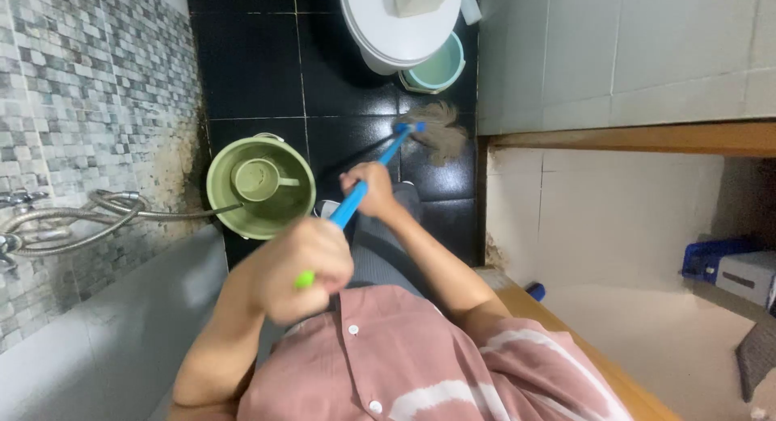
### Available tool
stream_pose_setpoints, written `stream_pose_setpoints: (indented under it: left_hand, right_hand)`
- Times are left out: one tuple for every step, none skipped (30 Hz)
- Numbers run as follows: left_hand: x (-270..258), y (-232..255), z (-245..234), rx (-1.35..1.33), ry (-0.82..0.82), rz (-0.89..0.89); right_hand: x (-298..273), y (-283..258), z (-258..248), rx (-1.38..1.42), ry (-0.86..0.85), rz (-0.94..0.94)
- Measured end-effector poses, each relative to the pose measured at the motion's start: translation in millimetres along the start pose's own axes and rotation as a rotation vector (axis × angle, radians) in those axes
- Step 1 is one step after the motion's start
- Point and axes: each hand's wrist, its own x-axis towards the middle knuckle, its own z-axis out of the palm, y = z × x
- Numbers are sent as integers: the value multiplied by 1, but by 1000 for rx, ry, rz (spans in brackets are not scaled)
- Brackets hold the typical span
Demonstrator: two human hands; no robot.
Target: The person mops the floor in a bathroom using a mop and a bucket. They move the mop across the tiled floor around the toilet and the bucket, occasionally moving items with their feet or hands to reach different spots.
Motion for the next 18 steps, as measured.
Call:
stream_pose_setpoints:
  left_hand:
    - [-2,11,1,4,-9,-12]
    - [-3,22,5,8,-15,-27]
    - [-3,29,8,12,-22,-43]
    - [-3,31,11,36,-10,-48]
    - [-5,33,13,61,1,-54]
    - [-6,33,16,85,14,-61]
    - [-7,30,19,114,19,-85]
    - [-9,24,21,145,26,-105]
    - [-11,16,22,176,33,-127]
    - [-13,7,24,217,40,-173]
    - [-15,-4,26,259,48,-219]
    - [-17,-15,29,297,55,-269]
    - [-19,-27,32,314,93,-266]
    - [-20,-39,35,333,130,-262]
    - [-23,-50,36,352,167,-258]
    - [-26,-60,36,346,195,-271]
    - [-29,-68,36,340,224,-285]
    - [-32,-74,35,335,254,-292]
  right_hand:
    - [5,-13,4,47,-32,-36]
    - [9,-26,9,97,-68,-71]
    - [14,-35,14,147,-104,-106]
    - [19,-42,22,163,-125,-124]
    - [25,-47,30,180,-146,-142]
    - [31,-51,37,198,-168,-160]
    - [36,-54,45,246,-206,-173]
    - [45,-53,54,292,-245,-190]
    - [52,-52,62,338,-283,-207]
    - [60,-49,70,368,-311,-236]
    - [68,-45,78,399,-340,-264]
    - [73,-40,85,432,-368,-290]
    - [78,-33,92,438,-404,-314]
    - [85,-25,99,443,-438,-338]
    - [90,-17,106,447,-472,-363]
    - [93,-11,113,433,-472,-373]
    - [96,-6,121,419,-472,-383]
    - [101,-1,128,400,-472,-396]
